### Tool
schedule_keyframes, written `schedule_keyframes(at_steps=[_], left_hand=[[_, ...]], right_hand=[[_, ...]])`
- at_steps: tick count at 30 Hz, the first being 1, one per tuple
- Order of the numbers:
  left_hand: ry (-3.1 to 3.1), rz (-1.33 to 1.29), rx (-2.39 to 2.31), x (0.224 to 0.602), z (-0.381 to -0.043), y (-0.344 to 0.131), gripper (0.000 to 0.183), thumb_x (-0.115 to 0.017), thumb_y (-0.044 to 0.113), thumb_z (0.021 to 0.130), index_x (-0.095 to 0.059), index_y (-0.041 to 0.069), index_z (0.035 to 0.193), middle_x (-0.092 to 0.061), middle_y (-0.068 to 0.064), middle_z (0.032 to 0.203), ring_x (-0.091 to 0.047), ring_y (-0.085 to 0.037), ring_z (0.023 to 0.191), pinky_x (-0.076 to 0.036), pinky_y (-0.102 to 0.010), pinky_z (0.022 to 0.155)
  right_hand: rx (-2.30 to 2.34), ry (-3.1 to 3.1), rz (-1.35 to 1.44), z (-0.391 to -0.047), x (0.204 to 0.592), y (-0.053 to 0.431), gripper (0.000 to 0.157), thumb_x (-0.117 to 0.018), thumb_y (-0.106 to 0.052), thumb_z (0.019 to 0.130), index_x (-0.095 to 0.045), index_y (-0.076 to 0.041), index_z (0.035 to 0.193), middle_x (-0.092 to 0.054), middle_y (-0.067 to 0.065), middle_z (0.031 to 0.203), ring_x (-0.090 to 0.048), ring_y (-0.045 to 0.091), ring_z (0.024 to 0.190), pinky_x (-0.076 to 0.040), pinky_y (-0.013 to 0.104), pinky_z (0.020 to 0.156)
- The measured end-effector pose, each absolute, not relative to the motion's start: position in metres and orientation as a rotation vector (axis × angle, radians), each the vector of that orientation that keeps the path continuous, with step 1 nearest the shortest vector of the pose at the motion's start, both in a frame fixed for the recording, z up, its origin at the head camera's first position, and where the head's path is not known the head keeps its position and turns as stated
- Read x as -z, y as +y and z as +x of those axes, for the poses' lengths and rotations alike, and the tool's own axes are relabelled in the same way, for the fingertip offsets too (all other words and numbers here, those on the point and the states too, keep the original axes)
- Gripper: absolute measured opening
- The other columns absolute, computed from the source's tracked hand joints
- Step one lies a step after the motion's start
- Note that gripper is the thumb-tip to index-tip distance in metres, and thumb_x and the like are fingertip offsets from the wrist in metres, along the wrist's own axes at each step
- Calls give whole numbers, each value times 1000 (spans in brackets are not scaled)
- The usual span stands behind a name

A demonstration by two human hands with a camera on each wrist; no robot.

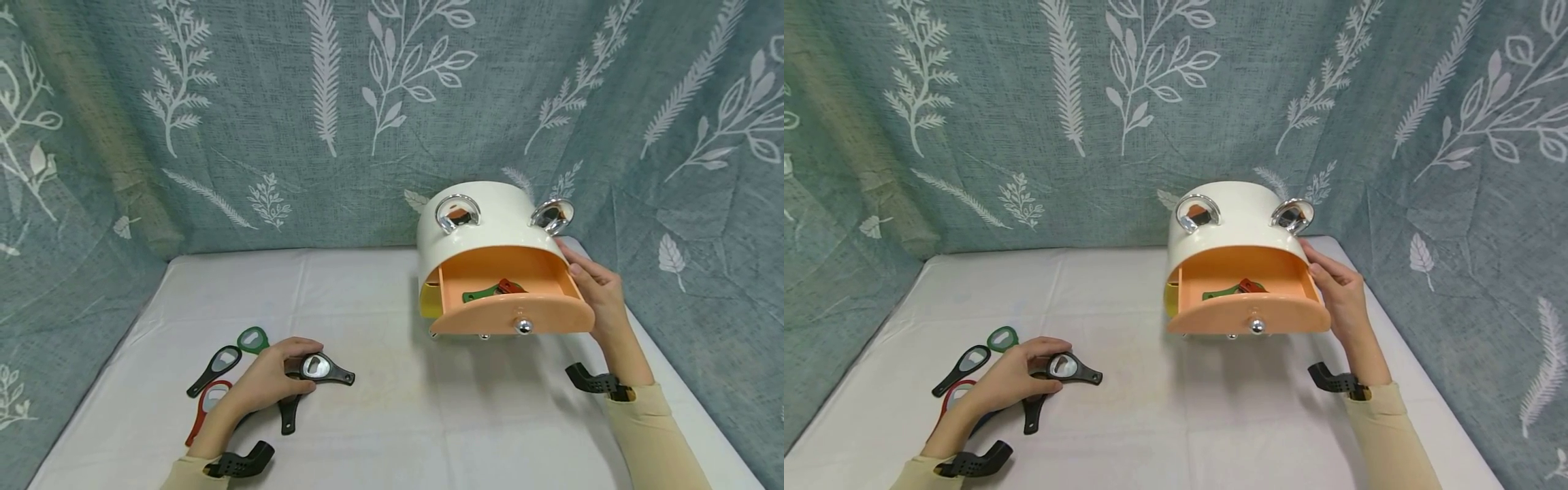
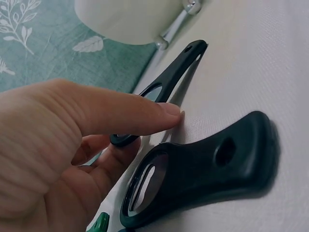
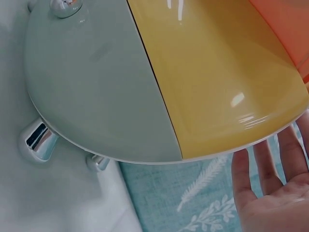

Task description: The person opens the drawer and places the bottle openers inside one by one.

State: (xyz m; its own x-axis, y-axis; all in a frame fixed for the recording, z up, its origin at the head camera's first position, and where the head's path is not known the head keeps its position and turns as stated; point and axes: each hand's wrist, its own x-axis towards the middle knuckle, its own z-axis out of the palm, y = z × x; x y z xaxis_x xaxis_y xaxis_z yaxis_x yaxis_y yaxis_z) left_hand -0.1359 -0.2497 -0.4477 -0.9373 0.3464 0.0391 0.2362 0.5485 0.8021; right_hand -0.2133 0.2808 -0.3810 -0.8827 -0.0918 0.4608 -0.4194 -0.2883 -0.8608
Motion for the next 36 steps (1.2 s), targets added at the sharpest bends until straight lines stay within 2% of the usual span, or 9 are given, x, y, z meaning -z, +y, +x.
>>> schedule_keyframes(at_steps=[6,13,17,27,30,33,36], left_hand=[[2659,484,-1364,445,-135,-250,60,-86,4,74,-63,0,129,-56,-13,131,-60,-28,112,-49,-39,95],[2640,423,-1441,446,-132,-249,61,-86,8,75,-62,6,131,-58,-12,127,-65,-19,91,-54,-31,77],[2650,414,-1454,446,-130,-248,58,-88,11,74,-66,7,127,-61,-8,123,-64,-17,86,-53,-30,74],[2662,433,-1511,440,-131,-248,54,-90,21,73,-68,8,121,-65,-1,109,-63,-18,89,-54,-33,79],[2670,420,-1554,437,-130,-246,54,-88,16,75,-67,5,123,-64,-4,110,-62,-20,91,-54,-37,82],[2687,406,-1623,424,-125,-240,52,-86,12,78,-65,5,125,-62,-7,113,-60,-20,95,-52,-34,88],[2719,428,-1712,402,-120,-230,51,-83,7,80,-63,4,126,-61,-12,117,-58,-21,98,-50,-27,91]], right_hand=[[-2243,-1768,589,-212,381,280,33,-52,0,101,-55,8,133,-54,9,141,-41,22,136,-44,28,99],[-2245,-1770,598,-214,379,279,33,-50,1,101,-54,9,134,-54,9,141,-41,23,136,-44,29,99],[-2230,-1799,586,-215,377,277,33,-51,-1,102,-55,7,134,-54,8,140,-41,22,135,-44,28,99],[-2242,-1776,565,-214,376,277,33,-53,-1,101,-56,8,133,-55,8,139,-42,22,135,-45,28,99],[-2248,-1772,552,-212,377,277,33,-53,-1,101,-56,8,132,-55,8,139,-43,22,134,-45,28,99],[-2243,-1783,547,-210,377,278,33,-53,-1,101,-56,8,133,-56,8,139,-44,21,134,-45,27,98],[-2246,-1778,560,-210,376,278,33,-52,0,101,-55,9,133,-55,8,139,-44,21,134,-45,28,98]])
